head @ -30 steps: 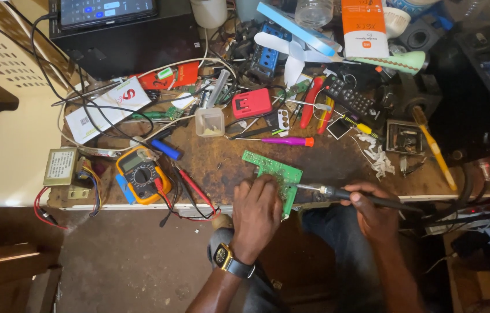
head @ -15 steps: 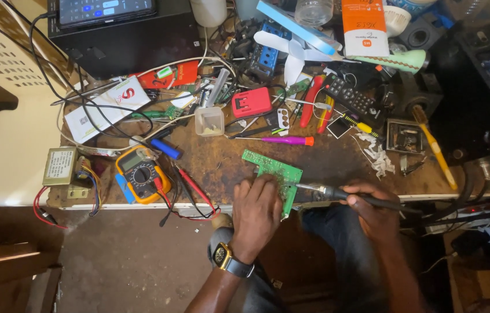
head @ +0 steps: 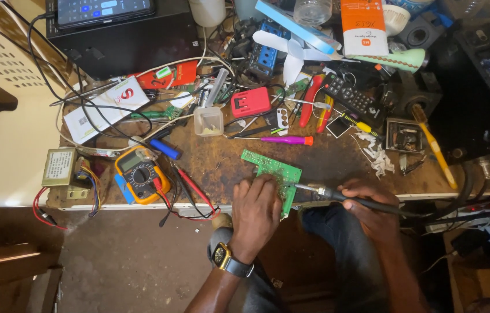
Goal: Soldering components onto a circuit board at a repair bench
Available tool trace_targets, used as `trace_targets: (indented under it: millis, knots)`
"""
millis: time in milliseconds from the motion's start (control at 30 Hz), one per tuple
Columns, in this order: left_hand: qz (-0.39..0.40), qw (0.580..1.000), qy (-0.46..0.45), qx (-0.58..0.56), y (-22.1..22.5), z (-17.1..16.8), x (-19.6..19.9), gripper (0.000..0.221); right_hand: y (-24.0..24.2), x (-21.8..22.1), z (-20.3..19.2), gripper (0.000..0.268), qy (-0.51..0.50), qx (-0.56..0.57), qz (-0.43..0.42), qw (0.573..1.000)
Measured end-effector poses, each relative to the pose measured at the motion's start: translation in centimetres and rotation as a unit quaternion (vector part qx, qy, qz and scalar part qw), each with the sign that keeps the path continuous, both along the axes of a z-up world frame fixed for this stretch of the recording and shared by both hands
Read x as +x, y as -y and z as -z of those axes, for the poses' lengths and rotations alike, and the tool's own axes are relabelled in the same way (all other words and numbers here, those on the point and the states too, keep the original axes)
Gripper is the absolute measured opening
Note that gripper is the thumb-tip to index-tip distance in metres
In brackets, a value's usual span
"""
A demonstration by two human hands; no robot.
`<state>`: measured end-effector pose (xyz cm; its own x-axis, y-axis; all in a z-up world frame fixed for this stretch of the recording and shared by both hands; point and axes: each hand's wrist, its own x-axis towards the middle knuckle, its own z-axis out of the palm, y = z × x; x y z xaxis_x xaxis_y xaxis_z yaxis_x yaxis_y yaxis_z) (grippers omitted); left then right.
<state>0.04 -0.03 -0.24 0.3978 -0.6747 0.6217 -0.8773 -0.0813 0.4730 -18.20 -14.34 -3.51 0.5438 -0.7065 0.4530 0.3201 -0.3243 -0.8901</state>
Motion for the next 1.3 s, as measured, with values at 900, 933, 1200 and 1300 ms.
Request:
trace_targets:
  millis: [900,933,1200,1300]
  knots:
    - [0.002,0.999,-0.014,0.030,-0.1,-0.1,0.0,0.011,-0.2,0.4,-0.2,0.014,0.011,-0.008,-0.002,1.000]
    - [0.002,0.999,-0.015,0.031,0.0,-0.1,0.0,0.011,-0.1,0.4,-0.2,0.014,0.010,-0.008,-0.003,1.000]
    - [-0.003,1.000,-0.001,0.005,0.1,0.0,0.0,0.006,-0.1,0.5,-0.9,0.011,0.016,-0.038,-0.027,0.999]
    - [0.000,1.000,0.002,0.001,0.2,0.1,0.0,0.005,0.1,0.3,-0.2,0.012,0.022,-0.034,-0.015,0.999]
